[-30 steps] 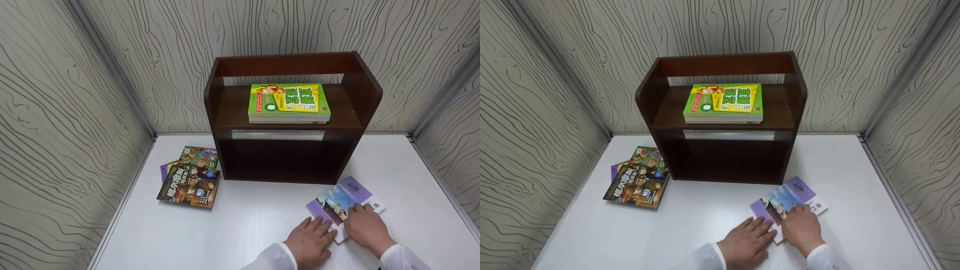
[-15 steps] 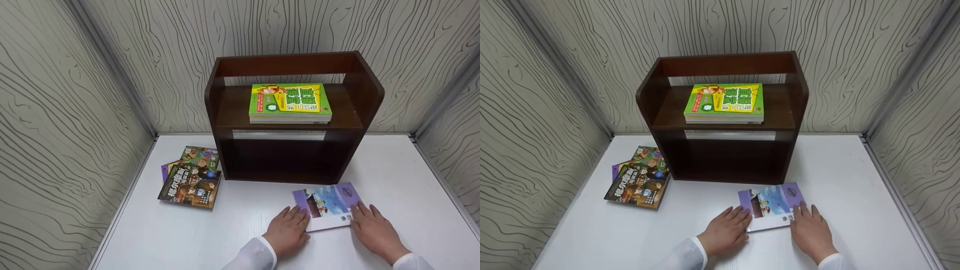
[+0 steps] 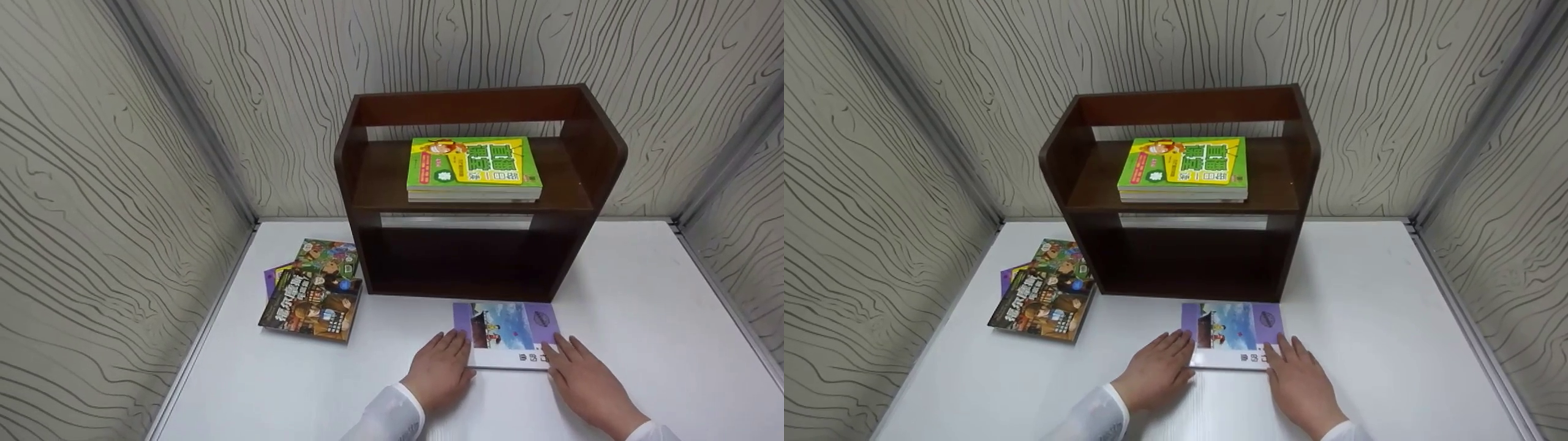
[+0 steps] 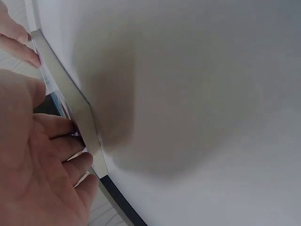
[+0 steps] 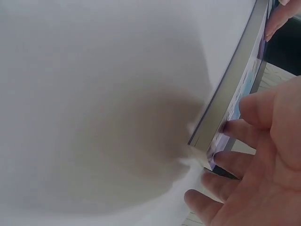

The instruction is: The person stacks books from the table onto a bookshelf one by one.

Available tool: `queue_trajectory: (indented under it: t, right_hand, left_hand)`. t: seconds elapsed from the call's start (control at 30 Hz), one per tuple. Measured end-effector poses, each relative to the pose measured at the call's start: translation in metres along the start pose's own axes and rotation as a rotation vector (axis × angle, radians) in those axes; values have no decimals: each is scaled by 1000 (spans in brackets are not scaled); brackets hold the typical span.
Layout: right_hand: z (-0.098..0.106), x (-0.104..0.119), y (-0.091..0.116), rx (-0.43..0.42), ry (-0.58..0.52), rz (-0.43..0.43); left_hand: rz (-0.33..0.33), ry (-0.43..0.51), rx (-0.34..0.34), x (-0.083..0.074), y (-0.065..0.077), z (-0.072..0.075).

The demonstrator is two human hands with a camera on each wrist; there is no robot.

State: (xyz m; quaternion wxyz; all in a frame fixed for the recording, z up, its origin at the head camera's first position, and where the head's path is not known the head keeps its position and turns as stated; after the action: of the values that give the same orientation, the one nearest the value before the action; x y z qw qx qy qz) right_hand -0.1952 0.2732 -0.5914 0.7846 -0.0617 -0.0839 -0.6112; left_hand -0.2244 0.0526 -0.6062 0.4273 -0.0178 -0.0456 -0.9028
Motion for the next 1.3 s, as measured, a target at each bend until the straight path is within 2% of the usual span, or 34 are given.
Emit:
queue_trajectory:
  t: [0.27, 0.57, 0.63, 0.73, 0.9, 1.0, 1.07, 1.13, 1.3]
  right_hand:
    - [-14, 18, -6, 49, -11, 14]
    - [-14, 46, -18, 55, -75, 37]
    - [-16, 50, -20, 76, -104, 23]
    - [-18, 52, -25, 117, -194, -28]
    - [-16, 46, -30, 160, -510, -188]
    - [-17, 39, -29, 188, -709, -289]
    - [-18, 35, -27, 208, -819, -349]
    - [-19, 32, -24, 216, -920, -399]
    - [-18, 27, -19, 198, -1096, -476]
  left_hand:
    - [77, 67, 5, 25, 15, -3]
    - [149, 82, 25, 49, 28, -3]
    - [163, 128, 27, 53, 30, -3]
    - [195, 306, 21, 59, 32, -1]
    - [314, 804, 2, 70, 35, -1]
    - [408, 1049, -19, 77, 39, 0]
    - [455, 1162, -35, 82, 42, 1]
    - [489, 1236, -40, 85, 45, 0]
    - [529, 1355, -55, 90, 48, -1]
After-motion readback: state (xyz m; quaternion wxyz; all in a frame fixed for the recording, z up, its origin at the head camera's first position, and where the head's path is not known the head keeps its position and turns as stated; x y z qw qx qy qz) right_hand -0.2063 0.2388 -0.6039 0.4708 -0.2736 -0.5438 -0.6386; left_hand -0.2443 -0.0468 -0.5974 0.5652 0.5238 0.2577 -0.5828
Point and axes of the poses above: each hand's wrist, its own y-axis away from the middle knuckle, its own z-axis out of the back of the hand, x = y × z, the point moved 7 cm from there along -y, towards the middle knuckle, and after that the axes turned 4 degrees about x, right-handed, at the moved point
